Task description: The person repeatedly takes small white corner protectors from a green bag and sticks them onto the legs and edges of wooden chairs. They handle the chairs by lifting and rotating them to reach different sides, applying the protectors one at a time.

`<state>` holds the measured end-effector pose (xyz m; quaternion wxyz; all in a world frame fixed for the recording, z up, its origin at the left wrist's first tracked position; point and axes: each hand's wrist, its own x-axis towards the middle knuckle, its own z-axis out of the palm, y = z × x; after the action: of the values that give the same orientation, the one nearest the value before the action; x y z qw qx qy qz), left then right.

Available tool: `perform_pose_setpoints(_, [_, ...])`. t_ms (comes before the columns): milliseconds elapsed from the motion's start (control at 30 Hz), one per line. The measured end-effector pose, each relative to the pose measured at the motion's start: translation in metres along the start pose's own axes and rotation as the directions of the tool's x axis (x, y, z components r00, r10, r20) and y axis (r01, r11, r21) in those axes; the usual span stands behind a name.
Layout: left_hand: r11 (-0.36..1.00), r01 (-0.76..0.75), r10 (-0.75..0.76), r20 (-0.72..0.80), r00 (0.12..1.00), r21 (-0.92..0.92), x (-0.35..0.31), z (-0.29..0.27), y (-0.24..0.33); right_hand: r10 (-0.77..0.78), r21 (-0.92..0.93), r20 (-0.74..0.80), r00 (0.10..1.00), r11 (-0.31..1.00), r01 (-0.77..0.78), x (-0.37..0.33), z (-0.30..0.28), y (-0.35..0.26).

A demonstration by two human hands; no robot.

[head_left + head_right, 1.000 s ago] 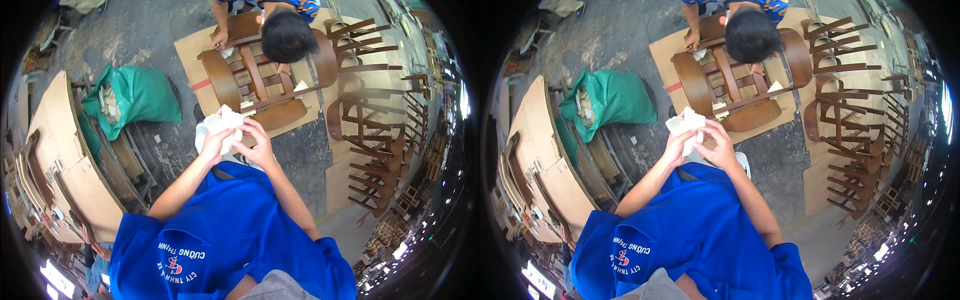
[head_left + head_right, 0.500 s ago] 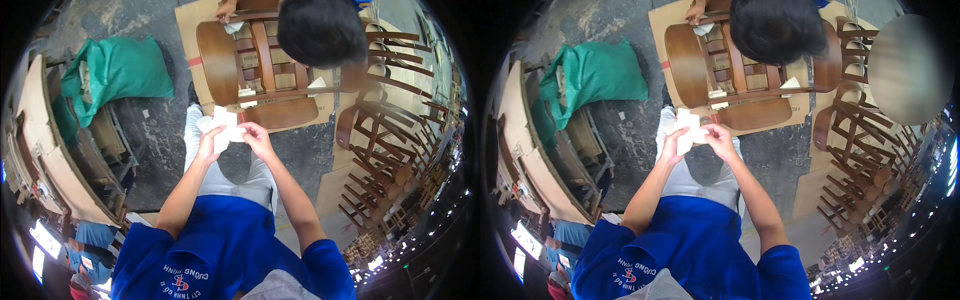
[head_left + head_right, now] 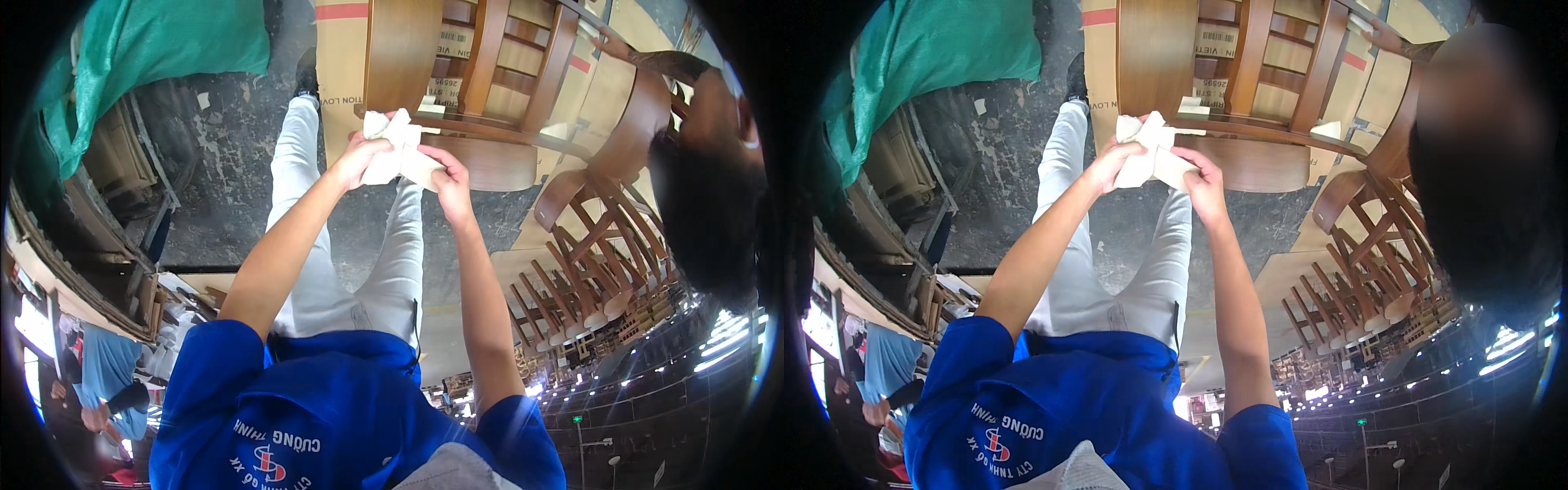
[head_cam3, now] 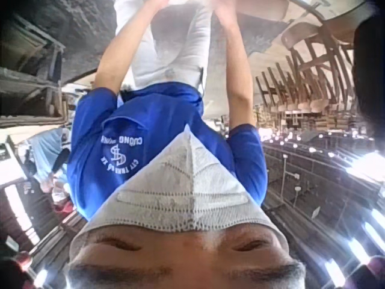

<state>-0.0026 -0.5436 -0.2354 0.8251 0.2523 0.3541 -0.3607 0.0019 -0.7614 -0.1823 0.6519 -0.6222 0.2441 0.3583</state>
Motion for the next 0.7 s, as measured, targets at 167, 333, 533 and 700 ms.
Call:
perform_pose_setpoints(167, [0.978, -0.098, 0.082, -0.092, 0.992, -0.186, -0.001, 0.002, -0.006, 0.039, -0.046, -0.006, 0.999, 0.998, -0.040, 0.027, -0.009, 0.016])
perform_pose_setpoints(333, [0.973, 0.180, -0.173, 0.059, 0.983, -0.146, -0.007, -0.022, -0.004, 0.113, -0.021, 0.222, 0.969, 0.994, -0.111, 0.034, -0.015, 0.031])
perform_pose_setpoints(533, [0.983, 0.157, -0.155, 0.023, 0.988, -0.094, 0.003, -0.019, -0.013, 0.163, -0.385, 0.221, 0.962, 0.921, -0.067, 0.018, -0.011, 0.041])
perform_pose_setpoints(700, [0.943, -0.143, 0.134, -0.053, 0.990, -0.301, 0.009, -0.017, -0.039, -0.268, -0.584, -0.024, 0.963, 0.785, 0.204, 0.021, -0.031, 0.045])
